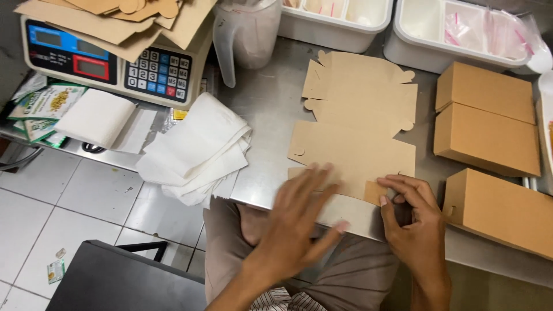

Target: The person folds flat cardboard pieces into box shapes by hand on a metal table. They fold the side flaps and tuck the tabs into slots to form the box structure, occasionally stacking completed boxes to the side.

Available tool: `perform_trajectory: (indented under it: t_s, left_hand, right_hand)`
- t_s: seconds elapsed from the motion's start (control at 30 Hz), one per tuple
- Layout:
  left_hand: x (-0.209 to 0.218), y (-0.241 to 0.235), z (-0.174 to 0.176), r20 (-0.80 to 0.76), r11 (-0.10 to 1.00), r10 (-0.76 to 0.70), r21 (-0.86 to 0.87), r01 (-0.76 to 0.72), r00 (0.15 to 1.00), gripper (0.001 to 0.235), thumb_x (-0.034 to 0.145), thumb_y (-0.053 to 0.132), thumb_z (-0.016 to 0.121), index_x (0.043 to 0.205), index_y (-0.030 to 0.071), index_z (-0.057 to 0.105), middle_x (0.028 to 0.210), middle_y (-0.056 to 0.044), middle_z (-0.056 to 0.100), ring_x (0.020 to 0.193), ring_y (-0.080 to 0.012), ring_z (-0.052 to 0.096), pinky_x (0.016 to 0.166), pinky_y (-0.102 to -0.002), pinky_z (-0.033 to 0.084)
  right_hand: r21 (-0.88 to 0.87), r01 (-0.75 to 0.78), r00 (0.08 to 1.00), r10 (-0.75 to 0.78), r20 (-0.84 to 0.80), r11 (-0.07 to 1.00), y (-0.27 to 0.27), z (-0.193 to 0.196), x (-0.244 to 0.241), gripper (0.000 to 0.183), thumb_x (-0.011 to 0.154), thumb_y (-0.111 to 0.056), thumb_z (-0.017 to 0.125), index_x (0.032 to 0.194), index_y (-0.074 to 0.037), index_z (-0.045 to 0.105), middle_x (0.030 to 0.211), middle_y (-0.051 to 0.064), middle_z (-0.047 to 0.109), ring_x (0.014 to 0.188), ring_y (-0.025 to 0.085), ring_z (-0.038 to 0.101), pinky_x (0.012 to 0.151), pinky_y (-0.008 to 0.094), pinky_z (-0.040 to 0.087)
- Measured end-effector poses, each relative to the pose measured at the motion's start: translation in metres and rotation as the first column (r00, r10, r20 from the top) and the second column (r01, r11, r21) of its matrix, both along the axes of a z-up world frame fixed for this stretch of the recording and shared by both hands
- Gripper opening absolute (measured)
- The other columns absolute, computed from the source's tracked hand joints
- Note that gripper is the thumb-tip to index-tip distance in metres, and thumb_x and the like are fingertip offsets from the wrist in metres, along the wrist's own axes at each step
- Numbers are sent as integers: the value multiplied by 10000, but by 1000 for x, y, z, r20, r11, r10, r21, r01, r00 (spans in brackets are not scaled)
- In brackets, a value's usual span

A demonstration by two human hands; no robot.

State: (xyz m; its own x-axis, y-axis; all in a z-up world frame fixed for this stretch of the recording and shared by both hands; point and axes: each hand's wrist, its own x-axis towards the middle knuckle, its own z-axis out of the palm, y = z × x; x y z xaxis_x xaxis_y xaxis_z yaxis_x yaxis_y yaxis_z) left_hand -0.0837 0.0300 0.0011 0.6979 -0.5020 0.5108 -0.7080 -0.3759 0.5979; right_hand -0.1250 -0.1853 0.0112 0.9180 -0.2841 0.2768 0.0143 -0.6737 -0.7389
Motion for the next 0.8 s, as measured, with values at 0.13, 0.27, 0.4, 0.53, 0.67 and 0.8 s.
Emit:
perform_trajectory:
  t_s: [0.13,0.27,0.4,0.53,0.67,0.8]
  left_hand:
    - [8,18,1,28,964,257,65,-259,966,488,1048,342,574,1420,30,525,1445,-170,577,1293,-314,552,997,-468,487]
    - [9,23,1,46,937,332,98,-335,942,470,1031,367,582,1398,73,575,1372,-74,635,1190,-265,582,937,-412,410]
    - [10,20,7,-147,992,88,-73,-99,985,522,1052,325,566,1467,22,478,1460,-155,610,1257,-275,617,1049,-427,409]
    - [10,16,13,-190,997,-63,-55,53,980,649,1042,305,614,1538,-16,347,1542,-195,547,1313,-328,621,1130,-452,413]
    - [15,10,8,-43,988,-136,69,139,990,546,1074,349,550,1460,-29,469,1428,-175,640,1327,-319,620,1136,-493,391]
    - [18,5,7,24,987,-141,84,139,990,484,1071,333,580,1412,-8,545,1354,-137,685,1271,-323,631,1069,-464,426]
  right_hand:
    - [-132,9,999,-5,33,991,6,-6,0,302,964,0,605,1205,-97,759,1251,83,641,1233,218,617,1075,336,478]
    - [-404,62,998,-55,28,913,22,-8,9,532,832,58,514,1256,-170,739,1352,54,626,1282,318,530,1068,482,426]
    - [-246,-77,996,63,-64,966,24,-9,20,747,720,179,396,1355,-107,666,1452,88,580,1380,290,501,1053,406,465]
    - [-167,-154,987,143,-77,974,1,-10,24,622,718,193,421,1199,-62,722,1492,180,543,1427,327,501,1072,423,500]
    - [-29,-110,994,109,-29,994,-5,-3,26,425,931,25,378,1123,-63,748,1422,160,616,1427,297,552,1198,406,395]
    - [-102,-58,991,45,-125,993,11,6,25,323,931,-286,682,1198,-106,711,1424,91,559,1430,252,501,1148,431,397]
